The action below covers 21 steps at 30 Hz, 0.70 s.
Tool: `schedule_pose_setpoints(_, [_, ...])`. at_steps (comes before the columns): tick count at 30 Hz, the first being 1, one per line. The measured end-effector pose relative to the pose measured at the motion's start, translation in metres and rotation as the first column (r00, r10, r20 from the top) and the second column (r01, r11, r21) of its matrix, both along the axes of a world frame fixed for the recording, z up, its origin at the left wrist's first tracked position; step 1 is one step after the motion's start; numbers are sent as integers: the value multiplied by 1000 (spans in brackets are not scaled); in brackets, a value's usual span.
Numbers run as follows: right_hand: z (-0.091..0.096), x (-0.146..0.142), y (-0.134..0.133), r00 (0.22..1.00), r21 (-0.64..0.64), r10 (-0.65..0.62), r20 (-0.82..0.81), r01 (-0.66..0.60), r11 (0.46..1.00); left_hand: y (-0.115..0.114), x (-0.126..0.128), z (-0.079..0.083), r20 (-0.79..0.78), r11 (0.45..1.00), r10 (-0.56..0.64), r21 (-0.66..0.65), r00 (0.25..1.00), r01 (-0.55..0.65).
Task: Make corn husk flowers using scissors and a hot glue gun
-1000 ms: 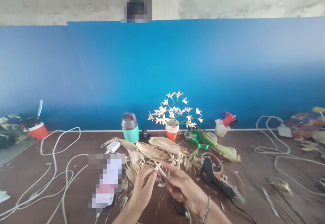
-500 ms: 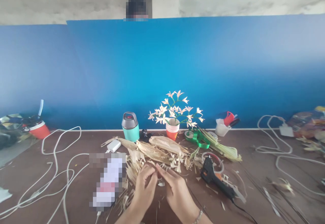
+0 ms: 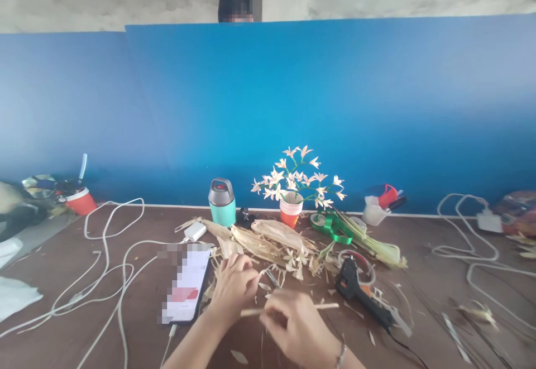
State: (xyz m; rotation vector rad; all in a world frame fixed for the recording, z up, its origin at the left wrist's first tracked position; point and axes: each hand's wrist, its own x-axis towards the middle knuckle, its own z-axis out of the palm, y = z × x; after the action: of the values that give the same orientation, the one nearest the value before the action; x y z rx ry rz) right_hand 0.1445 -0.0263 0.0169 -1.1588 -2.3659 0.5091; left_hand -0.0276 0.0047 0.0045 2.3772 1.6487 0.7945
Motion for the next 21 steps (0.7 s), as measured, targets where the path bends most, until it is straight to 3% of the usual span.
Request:
schedule_pose_setpoints(2, [-9, -14, -9, 978, 49, 139, 157, -149, 988, 0, 0, -3, -32, 1000, 1, 17, 999, 0])
schedule_pose_setpoints(4, [-24, -26, -13, 931, 112, 187, 313, -232, 966, 0, 0, -5, -42, 1000, -8, 22, 999, 9])
schedule_pose_setpoints(8, [-54, -42, -15, 907, 279, 114, 405, -242, 929, 1, -1, -6, -36, 1000, 5, 25, 999, -4])
schedule_pose_setpoints(12, [-67, -45, -15, 922, 355, 86, 377, -230, 906, 1, -2, -7, 18, 1000, 9, 19, 1000, -9])
schedule_pose_setpoints(17, [-57, -33, -12, 930, 399, 28, 367, -184, 898, 4, -3, -9, 52, 1000, 20, -12, 998, -19])
schedule_pose_setpoints(21, [-27, -12, -2, 962, 264, -77, 262, 5, 965, 5, -5, -7, 89, 1000, -2, -6, 996, 3])
